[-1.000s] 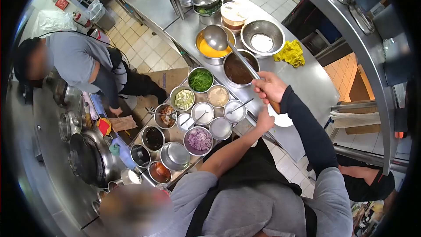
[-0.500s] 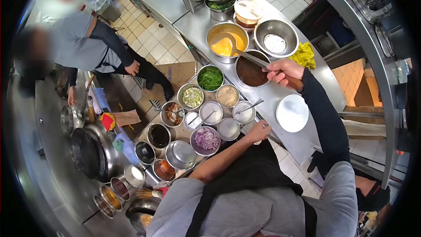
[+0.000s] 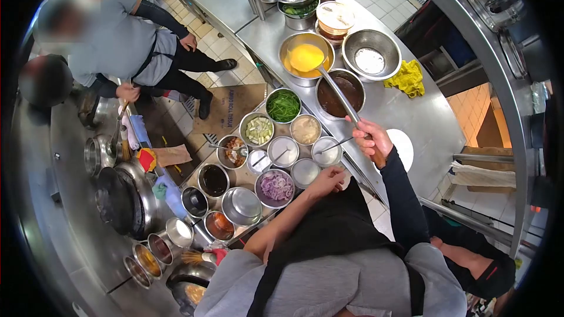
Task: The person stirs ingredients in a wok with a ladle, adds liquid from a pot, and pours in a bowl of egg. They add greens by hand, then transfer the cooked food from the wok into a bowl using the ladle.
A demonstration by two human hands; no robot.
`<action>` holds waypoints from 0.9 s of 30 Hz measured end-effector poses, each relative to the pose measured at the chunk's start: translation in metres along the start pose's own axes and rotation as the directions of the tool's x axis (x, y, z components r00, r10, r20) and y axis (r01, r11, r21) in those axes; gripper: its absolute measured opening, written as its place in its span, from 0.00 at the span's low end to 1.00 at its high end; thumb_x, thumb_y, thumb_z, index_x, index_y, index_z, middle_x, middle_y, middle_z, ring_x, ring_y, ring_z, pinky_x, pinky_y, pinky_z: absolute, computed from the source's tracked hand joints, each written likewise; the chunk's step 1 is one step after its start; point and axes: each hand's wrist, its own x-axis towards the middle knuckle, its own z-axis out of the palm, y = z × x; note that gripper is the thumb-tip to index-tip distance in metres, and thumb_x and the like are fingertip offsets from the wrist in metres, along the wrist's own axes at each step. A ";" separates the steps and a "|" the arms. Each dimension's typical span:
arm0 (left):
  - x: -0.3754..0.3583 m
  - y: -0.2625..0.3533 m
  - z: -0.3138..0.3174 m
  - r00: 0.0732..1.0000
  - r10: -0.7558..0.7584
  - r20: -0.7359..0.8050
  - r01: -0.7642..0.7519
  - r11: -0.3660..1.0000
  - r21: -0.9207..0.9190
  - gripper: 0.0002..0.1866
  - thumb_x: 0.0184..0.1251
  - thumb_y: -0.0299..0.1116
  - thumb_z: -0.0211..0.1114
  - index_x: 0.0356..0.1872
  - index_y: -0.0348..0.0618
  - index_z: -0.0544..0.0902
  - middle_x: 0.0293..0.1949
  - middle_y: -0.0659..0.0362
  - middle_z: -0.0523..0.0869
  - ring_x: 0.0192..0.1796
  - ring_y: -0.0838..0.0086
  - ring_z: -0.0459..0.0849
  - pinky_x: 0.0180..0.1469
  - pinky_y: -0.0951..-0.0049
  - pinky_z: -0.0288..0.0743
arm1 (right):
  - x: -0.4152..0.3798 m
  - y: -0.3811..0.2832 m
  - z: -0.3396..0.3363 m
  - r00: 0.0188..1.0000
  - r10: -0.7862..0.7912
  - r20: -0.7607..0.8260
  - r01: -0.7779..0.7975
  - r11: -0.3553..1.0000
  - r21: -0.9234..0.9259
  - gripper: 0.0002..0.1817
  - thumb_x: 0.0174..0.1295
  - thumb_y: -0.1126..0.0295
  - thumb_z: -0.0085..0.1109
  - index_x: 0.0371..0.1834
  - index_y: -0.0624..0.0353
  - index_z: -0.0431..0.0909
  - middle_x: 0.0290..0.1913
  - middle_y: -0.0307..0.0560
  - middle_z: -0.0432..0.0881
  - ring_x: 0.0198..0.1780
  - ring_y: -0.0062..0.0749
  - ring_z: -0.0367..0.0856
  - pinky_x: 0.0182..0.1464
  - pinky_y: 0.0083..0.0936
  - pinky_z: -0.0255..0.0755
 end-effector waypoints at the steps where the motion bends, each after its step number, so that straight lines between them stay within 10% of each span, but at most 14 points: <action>1: -0.002 -0.002 -0.002 1.000 0.003 -0.010 -0.003 1.000 -0.005 0.22 0.73 0.42 0.64 0.57 0.36 0.76 0.43 0.55 0.85 0.38 0.72 0.86 0.42 0.72 0.80 | 0.001 0.003 0.000 1.000 -0.009 0.015 0.009 1.000 0.015 0.22 0.79 0.64 0.48 0.72 0.61 0.67 0.33 0.32 0.67 0.20 0.07 0.57 0.15 0.09 0.53; 21: -0.071 -0.068 0.014 0.946 0.055 -0.320 -0.106 0.984 -0.144 0.16 0.79 0.41 0.61 0.53 0.39 0.77 0.41 0.57 0.86 0.36 0.74 0.85 0.39 0.74 0.81 | -0.002 -0.021 -0.024 0.990 0.072 0.120 -0.077 0.996 0.040 0.17 0.77 0.67 0.47 0.64 0.63 0.68 0.33 0.35 0.70 0.20 0.07 0.60 0.16 0.11 0.54; 27: -0.096 -0.173 0.014 0.731 0.045 -0.681 -0.151 0.984 -0.098 0.12 0.77 0.37 0.62 0.49 0.38 0.77 0.37 0.57 0.86 0.33 0.75 0.85 0.35 0.75 0.80 | 0.003 -0.026 -0.045 0.981 0.088 0.175 -0.095 0.995 0.035 0.17 0.78 0.67 0.48 0.64 0.63 0.69 0.33 0.35 0.70 0.20 0.08 0.60 0.16 0.11 0.55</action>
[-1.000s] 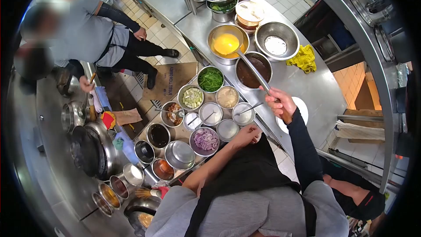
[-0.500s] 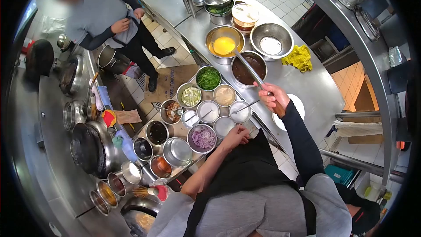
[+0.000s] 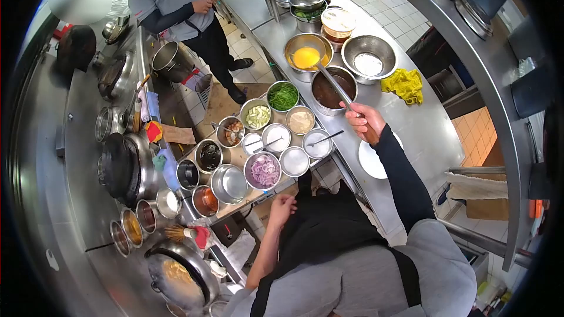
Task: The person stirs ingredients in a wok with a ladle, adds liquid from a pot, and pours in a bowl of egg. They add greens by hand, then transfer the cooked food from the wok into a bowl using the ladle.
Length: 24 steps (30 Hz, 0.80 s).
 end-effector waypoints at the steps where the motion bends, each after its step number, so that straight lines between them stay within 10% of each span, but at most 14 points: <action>1: 0.000 -0.026 -0.007 0.994 0.033 -0.105 -0.031 0.999 0.026 0.12 0.76 0.36 0.62 0.49 0.38 0.77 0.37 0.56 0.85 0.33 0.75 0.84 0.34 0.74 0.80 | -0.001 -0.001 -0.001 1.000 -0.006 0.004 0.006 1.000 -0.022 0.17 0.78 0.66 0.49 0.63 0.63 0.69 0.33 0.35 0.70 0.20 0.08 0.60 0.17 0.11 0.55; 7: -0.032 -0.176 -0.049 0.794 -0.199 -0.575 0.093 0.974 -0.208 0.07 0.68 0.30 0.61 0.38 0.35 0.78 0.25 0.56 0.81 0.22 0.71 0.80 0.21 0.69 0.72 | 0.000 -0.001 -0.011 1.000 -0.015 0.016 0.016 0.998 -0.064 0.16 0.78 0.65 0.50 0.63 0.61 0.69 0.31 0.34 0.69 0.20 0.09 0.61 0.17 0.12 0.55; 11: -0.082 -0.349 -0.073 0.778 -0.432 -0.457 0.203 0.860 -0.467 0.12 0.65 0.26 0.59 0.21 0.33 0.74 0.18 0.52 0.78 0.16 0.63 0.78 0.15 0.59 0.67 | 0.002 -0.014 -0.011 0.993 0.104 0.064 -0.110 0.987 0.113 0.14 0.78 0.66 0.48 0.60 0.61 0.69 0.32 0.36 0.70 0.20 0.11 0.62 0.17 0.12 0.56; 13: -0.120 -0.376 -0.054 0.605 -0.723 -0.333 0.555 0.683 -0.475 0.15 0.68 0.34 0.57 0.51 0.44 0.84 0.30 0.50 0.86 0.30 0.54 0.85 0.29 0.49 0.78 | 0.005 -0.023 -0.011 0.982 0.145 0.125 -0.170 0.960 0.223 0.14 0.78 0.68 0.48 0.59 0.65 0.68 0.33 0.39 0.71 0.20 0.12 0.64 0.18 0.13 0.61; 14: -0.136 -0.394 -0.043 0.588 -0.757 -0.285 0.580 0.640 -0.504 0.11 0.68 0.32 0.57 0.47 0.44 0.83 0.29 0.50 0.84 0.28 0.54 0.84 0.27 0.51 0.76 | 0.005 -0.027 -0.008 0.977 0.162 0.139 -0.194 0.945 0.265 0.14 0.78 0.68 0.48 0.59 0.66 0.67 0.33 0.39 0.71 0.20 0.12 0.65 0.18 0.13 0.62; 17: -0.165 -0.455 -0.014 0.782 -0.598 -0.173 0.331 0.635 -0.698 0.05 0.67 0.28 0.56 0.32 0.41 0.79 0.24 0.49 0.80 0.23 0.55 0.82 0.21 0.56 0.71 | -0.003 -0.036 0.002 0.961 0.195 0.194 -0.256 0.893 0.371 0.16 0.78 0.69 0.48 0.59 0.71 0.66 0.34 0.41 0.72 0.21 0.15 0.68 0.20 0.14 0.67; 18: -0.180 -0.455 -0.007 0.914 -0.406 0.006 0.199 0.435 -0.878 0.08 0.67 0.27 0.56 0.28 0.41 0.78 0.22 0.48 0.79 0.22 0.56 0.81 0.19 0.57 0.69 | -0.007 -0.039 0.007 0.959 0.203 0.198 -0.268 0.879 0.395 0.16 0.78 0.69 0.48 0.60 0.72 0.66 0.34 0.42 0.72 0.21 0.15 0.68 0.20 0.14 0.67; 20: -0.185 -0.456 0.011 0.793 -0.485 -0.368 0.237 0.803 -0.546 0.07 0.67 0.27 0.56 0.28 0.40 0.79 0.23 0.50 0.79 0.22 0.58 0.81 0.19 0.59 0.69 | -0.012 -0.041 0.010 0.957 0.205 0.205 -0.273 0.874 0.401 0.17 0.78 0.69 0.48 0.60 0.73 0.66 0.34 0.42 0.72 0.21 0.17 0.69 0.21 0.15 0.68; 24: -0.211 -0.397 0.037 0.726 -0.411 -0.552 0.263 0.907 -0.329 0.08 0.67 0.28 0.56 0.30 0.38 0.80 0.23 0.53 0.79 0.21 0.62 0.81 0.17 0.61 0.68 | -0.014 -0.049 0.012 0.974 0.176 0.145 -0.207 0.948 0.242 0.18 0.79 0.68 0.46 0.63 0.72 0.66 0.34 0.41 0.71 0.22 0.15 0.68 0.19 0.13 0.67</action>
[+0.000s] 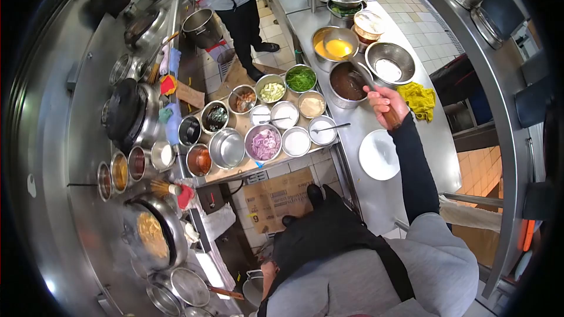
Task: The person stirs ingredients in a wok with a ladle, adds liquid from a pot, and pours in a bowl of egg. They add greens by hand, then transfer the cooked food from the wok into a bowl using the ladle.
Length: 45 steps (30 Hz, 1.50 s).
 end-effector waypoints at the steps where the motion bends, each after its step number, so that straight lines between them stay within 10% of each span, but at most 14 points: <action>1: -0.009 0.008 0.002 0.999 0.034 -0.009 -0.033 0.999 0.034 0.08 0.68 0.28 0.57 0.30 0.38 0.81 0.23 0.53 0.80 0.21 0.63 0.81 0.17 0.62 0.68 | -0.003 0.000 0.008 0.999 -0.024 -0.036 0.021 0.996 -0.082 0.16 0.79 0.68 0.46 0.60 0.70 0.67 0.33 0.40 0.70 0.21 0.13 0.67 0.19 0.13 0.66; 3: 0.002 0.001 -0.003 0.981 0.185 0.051 -0.190 0.976 0.108 0.09 0.68 0.28 0.57 0.30 0.36 0.81 0.22 0.55 0.80 0.20 0.65 0.80 0.15 0.65 0.67 | -0.006 0.003 0.022 0.985 -0.122 -0.122 0.081 0.951 -0.299 0.13 0.79 0.68 0.46 0.57 0.67 0.69 0.31 0.37 0.70 0.21 0.11 0.65 0.18 0.12 0.63; 6: 0.012 0.005 -0.005 1.000 0.018 0.006 -0.018 0.995 -0.094 0.10 0.68 0.28 0.57 0.30 0.33 0.81 0.22 0.55 0.80 0.18 0.68 0.79 0.15 0.69 0.70 | -0.002 0.005 0.025 0.957 -0.216 -0.196 0.110 0.890 -0.443 0.11 0.79 0.68 0.46 0.54 0.63 0.69 0.31 0.34 0.70 0.20 0.10 0.63 0.17 0.11 0.60; 8: 0.015 0.020 -0.005 0.985 -0.172 -0.032 0.158 0.953 -0.257 0.09 0.67 0.26 0.57 0.33 0.30 0.82 0.23 0.54 0.82 0.17 0.68 0.80 0.18 0.71 0.76 | 0.002 0.002 0.022 0.956 -0.210 -0.203 0.108 0.900 -0.423 0.10 0.79 0.68 0.46 0.53 0.62 0.69 0.31 0.34 0.70 0.20 0.10 0.63 0.17 0.11 0.59; 21: -0.007 -0.004 -0.011 0.977 -0.211 0.024 0.209 0.935 -0.285 0.07 0.66 0.28 0.61 0.37 0.36 0.85 0.25 0.55 0.82 0.21 0.69 0.81 0.17 0.69 0.77 | 0.014 -0.009 0.005 0.996 -0.022 -0.091 0.007 0.987 -0.160 0.09 0.79 0.68 0.46 0.52 0.62 0.65 0.30 0.36 0.70 0.20 0.12 0.66 0.18 0.12 0.63; 24: 0.007 -0.033 -0.015 1.000 -0.004 0.024 0.007 0.993 -0.114 0.08 0.67 0.28 0.62 0.39 0.34 0.87 0.25 0.55 0.82 0.21 0.68 0.81 0.16 0.68 0.76 | 0.014 -0.003 0.008 0.995 -0.032 -0.090 0.015 0.982 -0.188 0.09 0.79 0.68 0.46 0.53 0.62 0.65 0.30 0.37 0.70 0.20 0.13 0.66 0.18 0.12 0.63; 34: -0.008 0.008 -0.008 0.984 -0.176 -0.019 0.164 0.951 -0.262 0.09 0.69 0.29 0.61 0.37 0.33 0.86 0.24 0.56 0.81 0.20 0.69 0.79 0.18 0.71 0.75 | 0.017 -0.007 0.011 0.987 0.115 0.111 -0.138 0.962 0.234 0.22 0.81 0.68 0.41 0.68 0.76 0.57 0.35 0.46 0.70 0.20 0.23 0.68 0.20 0.19 0.70; 45: -0.005 0.005 -0.008 0.991 -0.134 -0.016 0.129 0.976 -0.177 0.09 0.70 0.29 0.61 0.34 0.37 0.86 0.20 0.59 0.81 0.15 0.72 0.77 0.14 0.70 0.68 | 0.008 0.004 0.028 0.993 0.065 0.097 -0.075 0.991 0.106 0.21 0.79 0.69 0.44 0.65 0.76 0.60 0.33 0.44 0.70 0.21 0.21 0.68 0.20 0.18 0.71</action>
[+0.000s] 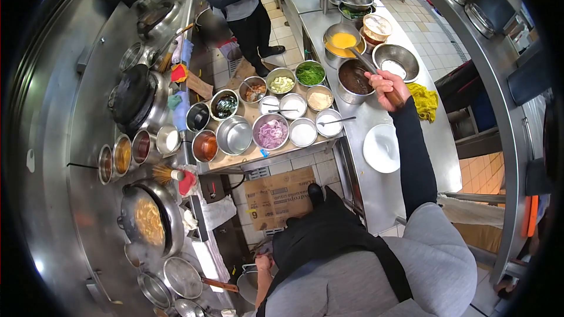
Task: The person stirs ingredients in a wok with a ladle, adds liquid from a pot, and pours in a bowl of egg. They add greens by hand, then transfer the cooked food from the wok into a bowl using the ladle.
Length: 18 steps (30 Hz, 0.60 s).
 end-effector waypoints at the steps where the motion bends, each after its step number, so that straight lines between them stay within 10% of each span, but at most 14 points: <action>1: -0.002 0.001 0.000 1.000 0.000 -0.010 0.000 1.000 -0.027 0.08 0.70 0.30 0.62 0.33 0.38 0.86 0.20 0.59 0.81 0.15 0.72 0.77 0.14 0.70 0.67 | 0.002 -0.001 -0.003 1.000 0.000 -0.005 0.000 1.000 0.002 0.20 0.79 0.69 0.44 0.65 0.76 0.60 0.33 0.44 0.70 0.21 0.21 0.68 0.20 0.18 0.71; 16: 0.016 -0.031 -0.008 0.996 -0.084 -0.014 0.082 0.990 -0.113 0.05 0.70 0.27 0.62 0.40 0.35 0.82 0.27 0.55 0.82 0.26 0.68 0.83 0.21 0.68 0.81 | 0.009 0.005 -0.010 1.000 0.020 0.006 -0.020 0.997 0.075 0.18 0.78 0.70 0.44 0.61 0.76 0.60 0.33 0.44 0.69 0.21 0.19 0.69 0.21 0.18 0.71; 18: 0.036 -0.054 -0.021 0.956 0.263 0.133 -0.281 0.949 0.144 0.05 0.70 0.26 0.63 0.40 0.35 0.81 0.27 0.54 0.82 0.26 0.67 0.83 0.20 0.68 0.80 | 0.004 0.007 -0.008 0.999 -0.003 0.034 -0.001 0.994 0.110 0.19 0.78 0.71 0.44 0.63 0.77 0.59 0.34 0.45 0.69 0.21 0.19 0.68 0.21 0.17 0.70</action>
